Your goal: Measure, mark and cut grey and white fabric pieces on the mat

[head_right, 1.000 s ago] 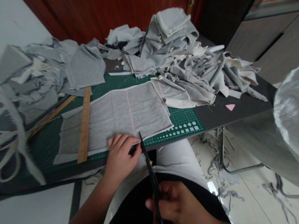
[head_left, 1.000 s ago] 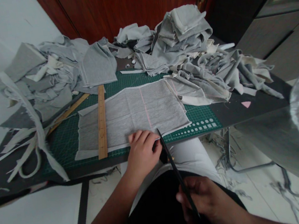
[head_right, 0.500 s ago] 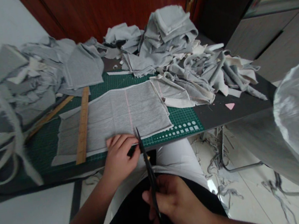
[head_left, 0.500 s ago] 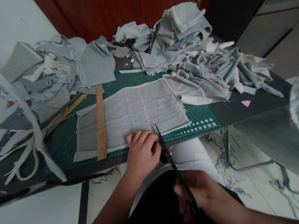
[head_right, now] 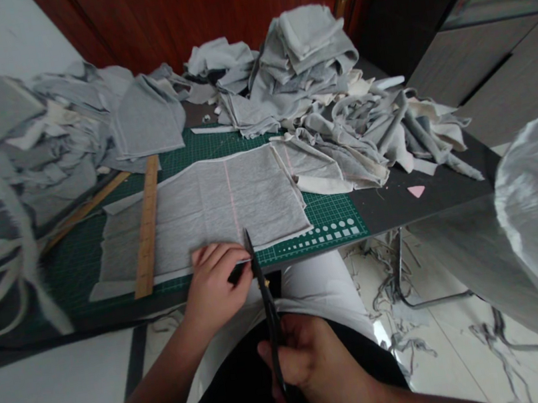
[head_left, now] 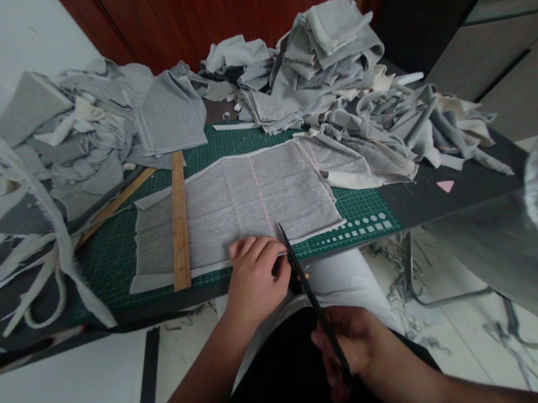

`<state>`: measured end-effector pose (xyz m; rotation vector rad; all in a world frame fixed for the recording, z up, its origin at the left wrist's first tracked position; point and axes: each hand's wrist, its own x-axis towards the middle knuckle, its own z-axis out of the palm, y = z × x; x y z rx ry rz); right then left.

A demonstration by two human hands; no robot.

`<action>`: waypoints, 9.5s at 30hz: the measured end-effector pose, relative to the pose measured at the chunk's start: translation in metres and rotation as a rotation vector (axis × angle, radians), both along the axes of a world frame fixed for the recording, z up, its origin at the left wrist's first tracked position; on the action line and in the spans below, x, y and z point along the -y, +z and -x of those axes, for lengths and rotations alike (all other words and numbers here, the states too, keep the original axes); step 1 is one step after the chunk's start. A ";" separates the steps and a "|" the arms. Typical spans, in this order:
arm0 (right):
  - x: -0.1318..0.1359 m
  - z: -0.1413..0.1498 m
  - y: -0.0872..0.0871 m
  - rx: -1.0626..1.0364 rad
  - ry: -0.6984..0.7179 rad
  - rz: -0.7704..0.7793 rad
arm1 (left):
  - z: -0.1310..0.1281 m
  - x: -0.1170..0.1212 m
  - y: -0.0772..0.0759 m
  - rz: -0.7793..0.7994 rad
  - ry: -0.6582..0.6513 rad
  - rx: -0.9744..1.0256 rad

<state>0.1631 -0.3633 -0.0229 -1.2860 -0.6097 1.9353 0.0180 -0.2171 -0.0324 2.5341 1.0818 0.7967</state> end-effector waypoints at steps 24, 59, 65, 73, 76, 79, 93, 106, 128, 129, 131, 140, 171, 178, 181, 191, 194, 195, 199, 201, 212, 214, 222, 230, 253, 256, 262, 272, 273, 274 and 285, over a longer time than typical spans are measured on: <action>-0.011 -0.003 -0.003 0.025 -0.018 -0.015 | 0.001 -0.001 0.000 0.038 -0.003 0.023; -0.036 0.008 0.001 0.143 -0.015 -0.039 | 0.003 0.000 0.002 0.078 -0.005 0.031; -0.040 0.008 0.002 0.166 -0.021 -0.047 | 0.002 0.000 0.003 0.084 -0.003 0.042; -0.048 0.007 0.009 0.183 -0.025 -0.063 | 0.003 0.000 0.000 0.062 -0.003 0.040; -0.050 0.008 0.009 0.181 -0.023 -0.072 | 0.003 -0.001 0.000 0.067 0.000 0.027; -0.051 0.009 0.008 0.178 -0.026 -0.072 | 0.004 -0.001 0.000 0.075 -0.006 0.023; -0.059 0.007 0.007 0.130 -0.058 -0.080 | 0.003 -0.001 0.001 0.075 -0.016 0.050; -0.069 0.006 0.008 0.102 -0.086 -0.119 | 0.003 -0.001 0.002 0.080 -0.012 -0.004; -0.071 -0.001 0.013 0.095 -0.100 -0.118 | -0.004 -0.003 0.050 0.208 -0.063 -0.481; -0.072 -0.002 0.014 0.092 -0.101 -0.115 | -0.005 -0.006 0.054 0.211 -0.073 -0.511; -0.073 -0.004 0.016 0.087 -0.101 -0.112 | -0.007 -0.011 0.061 0.231 -0.087 -0.554; -0.070 0.000 0.005 0.104 -0.053 -0.170 | -0.035 -0.020 0.084 0.373 -0.044 -0.675; -0.092 0.002 0.000 0.067 -0.082 -0.187 | -0.033 -0.039 0.090 0.598 -0.089 -0.521; -0.097 0.002 0.003 0.057 -0.089 -0.183 | -0.028 -0.044 0.084 0.575 -0.164 -0.480; -0.099 0.001 0.002 0.059 -0.077 -0.186 | -0.028 -0.046 0.085 0.613 -0.149 -0.477; -0.108 -0.001 0.002 0.049 -0.085 -0.178 | -0.031 -0.055 0.093 0.703 -0.126 -0.503; -0.109 -0.002 0.003 0.040 -0.077 -0.175 | -0.029 -0.054 0.088 0.655 -0.172 -0.480; -0.109 -0.002 0.004 0.037 -0.076 -0.178 | -0.028 -0.053 0.086 0.633 -0.174 -0.478; -0.109 -0.004 0.005 0.027 -0.062 -0.178 | -0.033 -0.054 0.081 0.469 -0.049 -0.499; -0.109 -0.005 0.005 0.020 -0.056 -0.162 | -0.037 -0.056 0.079 0.404 0.050 -0.510; -0.112 -0.004 0.010 0.019 -0.042 -0.111 | -0.056 -0.063 0.073 0.294 0.186 -0.564; -0.111 -0.004 0.010 0.016 -0.044 -0.113 | -0.057 -0.064 0.073 0.314 0.187 -0.558; -0.111 -0.005 0.008 0.015 -0.050 -0.134 | -0.056 -0.062 0.077 0.393 0.180 -0.541; -0.114 -0.002 0.008 0.013 -0.094 -0.112 | -0.056 -0.064 0.081 0.417 0.181 -0.559; -0.131 -0.001 0.015 0.017 -0.097 -0.140 | -0.043 -0.079 0.086 0.337 -0.033 -0.700; -0.133 -0.002 0.016 0.023 -0.086 -0.154 | -0.042 -0.081 0.086 0.341 -0.037 -0.698; -0.138 -0.003 0.019 0.051 -0.073 -0.158 | -0.043 -0.084 0.090 0.369 -0.043 -0.705; -0.146 -0.006 0.018 0.087 -0.052 -0.172 | -0.043 -0.086 0.092 0.391 -0.031 -0.673; -0.146 -0.006 0.018 0.091 -0.052 -0.172 | -0.043 -0.086 0.093 0.392 -0.031 -0.672; -0.147 -0.007 0.018 0.095 -0.052 -0.172 | -0.043 -0.087 0.093 0.394 -0.034 -0.674; -0.157 -0.005 0.024 0.124 -0.074 -0.162 | -0.043 -0.095 0.092 0.458 -0.028 -0.681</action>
